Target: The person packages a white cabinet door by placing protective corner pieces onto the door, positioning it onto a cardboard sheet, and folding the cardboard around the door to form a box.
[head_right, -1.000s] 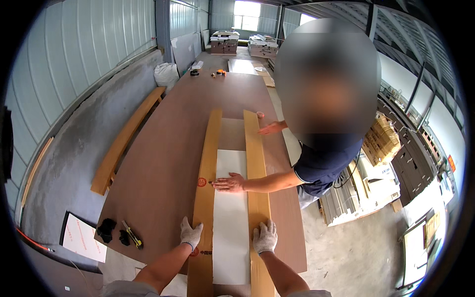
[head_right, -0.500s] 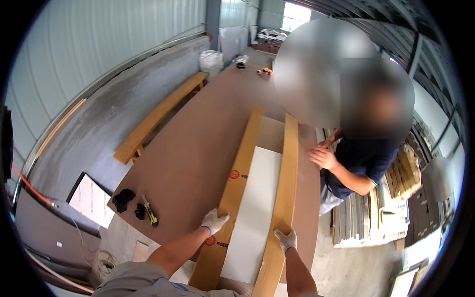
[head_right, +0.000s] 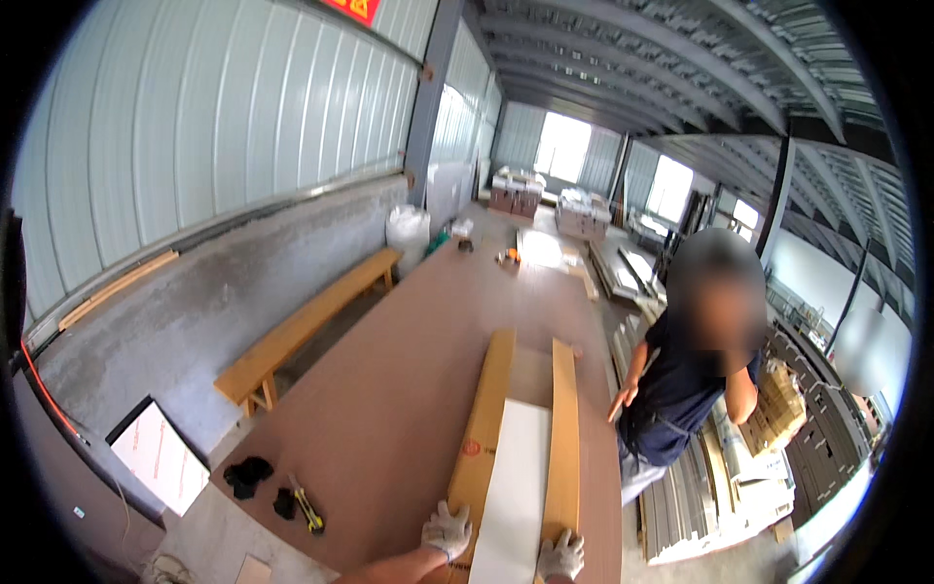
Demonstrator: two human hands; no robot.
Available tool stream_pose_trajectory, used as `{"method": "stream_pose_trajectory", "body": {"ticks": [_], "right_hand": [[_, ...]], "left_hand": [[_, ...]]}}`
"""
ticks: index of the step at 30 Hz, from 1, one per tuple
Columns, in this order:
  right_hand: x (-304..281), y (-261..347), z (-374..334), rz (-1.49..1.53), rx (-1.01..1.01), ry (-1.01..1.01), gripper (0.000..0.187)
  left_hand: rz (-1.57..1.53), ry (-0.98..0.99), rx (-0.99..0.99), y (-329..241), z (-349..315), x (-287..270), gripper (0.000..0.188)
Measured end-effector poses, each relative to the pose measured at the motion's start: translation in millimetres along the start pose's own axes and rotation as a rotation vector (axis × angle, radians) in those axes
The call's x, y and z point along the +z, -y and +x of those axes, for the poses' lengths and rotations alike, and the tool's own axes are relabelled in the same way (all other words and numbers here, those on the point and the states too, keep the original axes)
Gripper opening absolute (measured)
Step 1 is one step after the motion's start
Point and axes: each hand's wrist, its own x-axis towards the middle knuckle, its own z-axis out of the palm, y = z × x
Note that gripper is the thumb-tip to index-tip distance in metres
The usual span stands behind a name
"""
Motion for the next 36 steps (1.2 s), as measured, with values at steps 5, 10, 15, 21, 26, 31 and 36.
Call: {"method": "stream_pose_trajectory", "body": {"ticks": [5,10,15,21,26,31,36], "right_hand": [[0,12,18,-0.022,-0.084,-0.036,0.075],[14,-5,26,-0.133,-0.038,-0.04,0.072],[27,-23,20,-0.104,-0.082,-0.064,0.073],[22,-9,16,-0.138,-0.132,-0.022,0.077],[37,-36,40,-0.125,-0.078,-0.074,0.079],[32,-28,19,-0.114,-0.142,0.004,0.081],[20,-39,50,-0.037,-0.044,-0.094,0.08]], "left_hand": [[-0.031,-0.114,-0.001,0,15,-7,0.048],[-0.151,-0.127,0.039,-2,16,7,0.044],[-0.159,-0.142,-0.002,-6,-10,-6,0.041],[-0.252,-0.307,-0.156,3,-7,47,0.046],[-0.075,-0.352,-0.199,-27,-63,49,0.051],[-0.143,-0.298,-0.281,-19,-100,61,0.051],[-0.142,-0.195,-0.224,-41,-94,27,0.047]]}}
